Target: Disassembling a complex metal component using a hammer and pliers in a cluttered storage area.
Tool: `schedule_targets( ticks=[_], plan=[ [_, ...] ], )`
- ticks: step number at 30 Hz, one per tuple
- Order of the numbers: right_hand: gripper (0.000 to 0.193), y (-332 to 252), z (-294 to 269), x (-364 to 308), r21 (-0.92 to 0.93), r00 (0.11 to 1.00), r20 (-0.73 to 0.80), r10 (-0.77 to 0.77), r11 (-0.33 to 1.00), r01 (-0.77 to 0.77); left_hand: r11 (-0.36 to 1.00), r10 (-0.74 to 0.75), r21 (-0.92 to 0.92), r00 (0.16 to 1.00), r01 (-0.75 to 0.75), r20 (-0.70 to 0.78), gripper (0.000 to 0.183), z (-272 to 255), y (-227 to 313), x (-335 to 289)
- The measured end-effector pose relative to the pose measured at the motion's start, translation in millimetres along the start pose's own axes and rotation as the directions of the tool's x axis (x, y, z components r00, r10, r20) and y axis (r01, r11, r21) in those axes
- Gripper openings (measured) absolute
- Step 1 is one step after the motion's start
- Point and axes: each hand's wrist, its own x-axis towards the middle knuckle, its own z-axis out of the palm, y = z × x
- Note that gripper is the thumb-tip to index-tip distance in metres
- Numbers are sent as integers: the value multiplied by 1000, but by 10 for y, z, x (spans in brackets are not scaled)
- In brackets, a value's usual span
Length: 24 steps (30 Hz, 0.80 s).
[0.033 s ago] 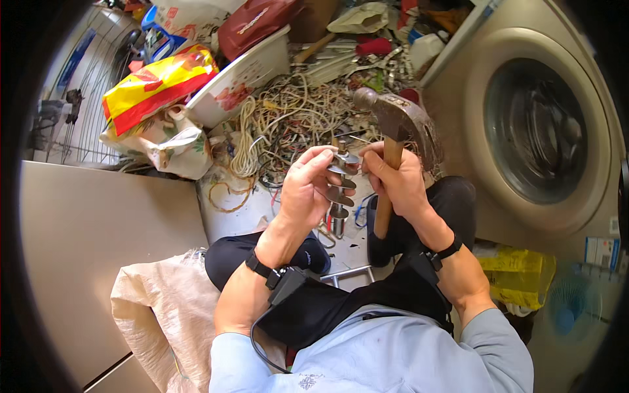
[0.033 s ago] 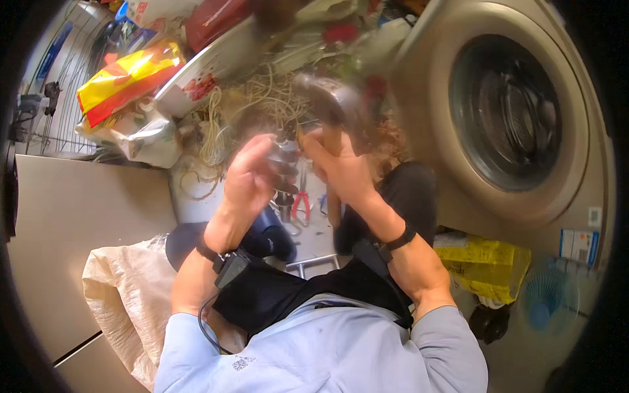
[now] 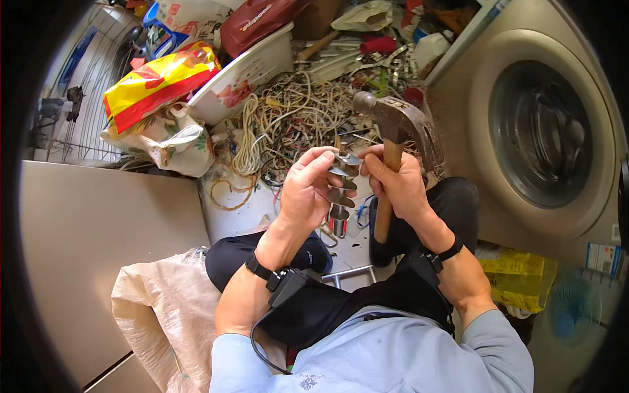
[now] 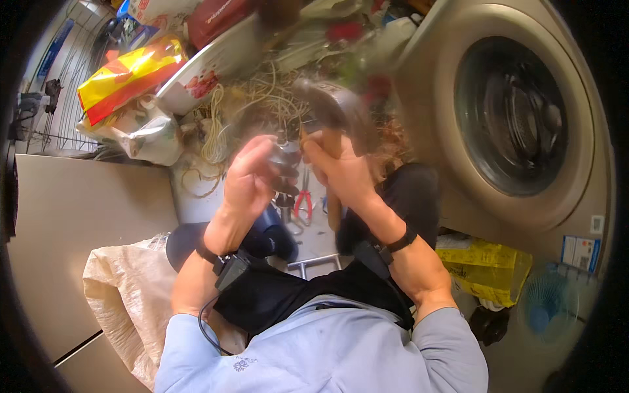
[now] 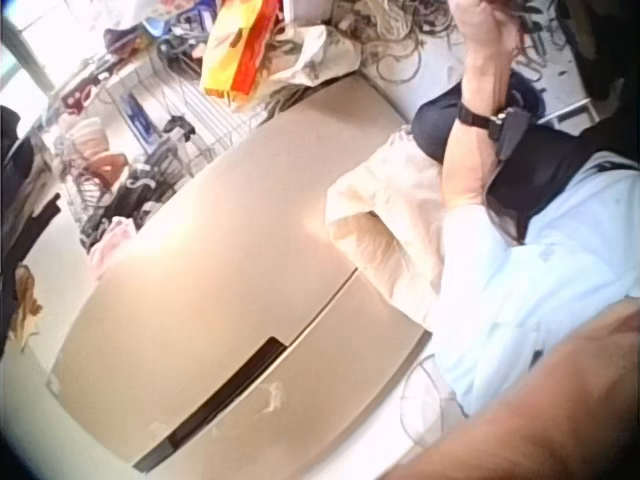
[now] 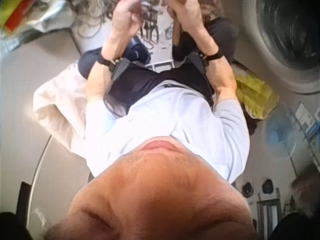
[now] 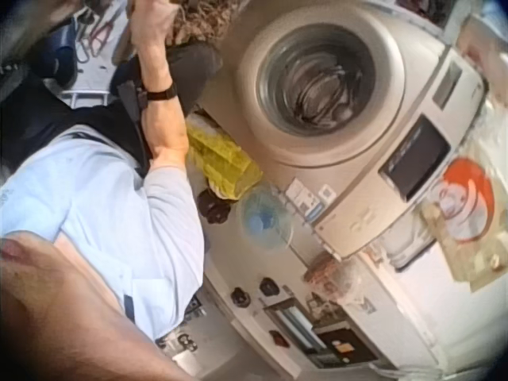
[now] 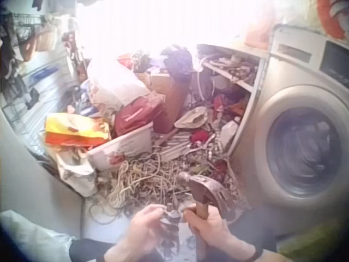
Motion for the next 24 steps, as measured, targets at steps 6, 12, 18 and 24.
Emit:
schedule_targets(
  ticks=[6, 12, 18, 24],
  plan=[
    [28, 140, 29, 91, 45, 979, 101, 176, 982, -182, 998, 6, 68, 991, 3, -131, 23, -24, 3, -82],
    [31, 188, -41, 122, 95, 929, 161, 333, 932, -350, 997, -47, 52, 992, 53, -118, 26, -151, -56, -54],
    [29, 211, -105, 148, 261, 898, 204, 390, 863, -433, 996, -85, -18, 988, 83, -127, 25, -104, -106, -38],
    [27, 178, -116, 122, 240, 903, 191, 384, 874, -422, 927, 94, 368, 995, -76, -31, 26, -108, -194, -58]
  ],
)
